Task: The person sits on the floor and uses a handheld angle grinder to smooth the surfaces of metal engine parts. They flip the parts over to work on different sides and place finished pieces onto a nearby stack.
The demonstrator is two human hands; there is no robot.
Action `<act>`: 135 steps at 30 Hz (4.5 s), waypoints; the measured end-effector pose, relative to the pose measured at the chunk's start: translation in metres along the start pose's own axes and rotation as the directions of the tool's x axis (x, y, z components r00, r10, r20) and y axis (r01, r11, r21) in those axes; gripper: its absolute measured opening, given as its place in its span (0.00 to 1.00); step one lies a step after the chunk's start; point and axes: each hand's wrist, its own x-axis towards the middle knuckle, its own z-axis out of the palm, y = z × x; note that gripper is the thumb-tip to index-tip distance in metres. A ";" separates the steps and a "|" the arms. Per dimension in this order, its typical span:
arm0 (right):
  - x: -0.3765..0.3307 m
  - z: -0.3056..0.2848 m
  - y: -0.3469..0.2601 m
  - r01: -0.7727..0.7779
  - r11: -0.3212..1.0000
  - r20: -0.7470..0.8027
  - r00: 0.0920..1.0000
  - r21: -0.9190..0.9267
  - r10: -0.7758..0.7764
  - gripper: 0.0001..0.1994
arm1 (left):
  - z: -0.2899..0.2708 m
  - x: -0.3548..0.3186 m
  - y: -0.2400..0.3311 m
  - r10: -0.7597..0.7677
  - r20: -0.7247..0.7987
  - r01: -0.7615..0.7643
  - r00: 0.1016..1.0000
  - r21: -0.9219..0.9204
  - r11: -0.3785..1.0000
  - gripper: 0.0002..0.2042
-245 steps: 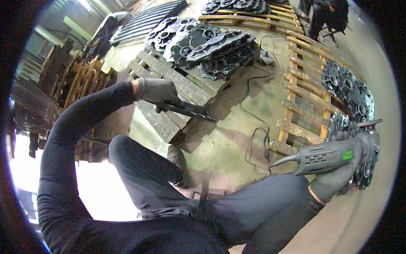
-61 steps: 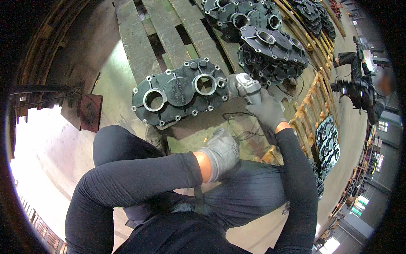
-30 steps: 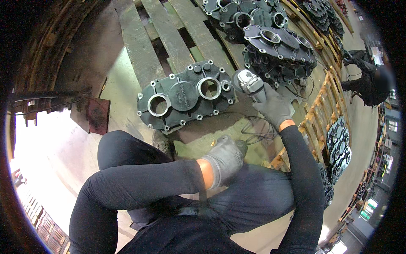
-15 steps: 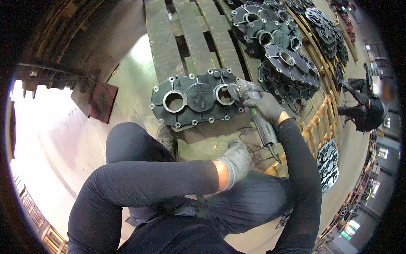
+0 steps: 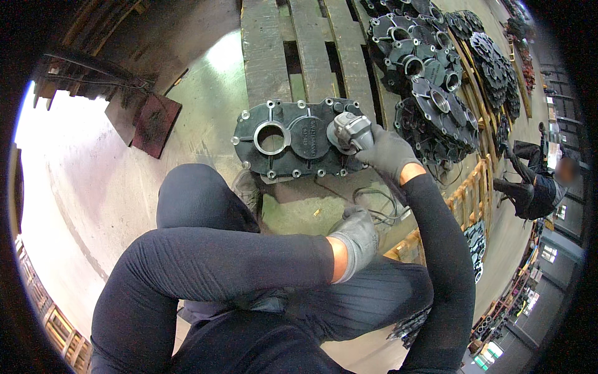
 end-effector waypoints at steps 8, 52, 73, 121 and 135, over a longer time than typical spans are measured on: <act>-0.037 0.021 0.004 0.216 0.940 -0.036 0.972 -0.264 -0.234 0.32 | 0.003 0.004 0.003 -0.035 0.009 0.035 0.999 -0.003 0.999 0.16; -0.049 0.046 0.065 -0.156 0.486 0.111 0.986 0.860 0.120 0.27 | 0.017 0.017 -0.001 0.034 0.128 -0.033 0.991 -0.015 0.999 0.17; -0.120 0.108 0.028 0.011 0.821 -0.399 0.877 0.571 0.266 0.34 | 0.030 -0.005 0.011 0.046 0.337 -0.040 0.940 -0.024 0.999 0.20; -0.029 0.078 -0.074 0.042 0.478 -0.010 0.998 0.877 -0.070 0.27 | 0.030 -0.034 0.001 -0.050 0.283 0.026 0.958 0.089 0.996 0.17; 0.011 0.078 -0.116 -0.095 0.347 0.137 0.986 0.933 -0.098 0.24 | 0.034 -0.050 -0.006 -0.144 0.243 0.118 0.959 0.117 0.986 0.16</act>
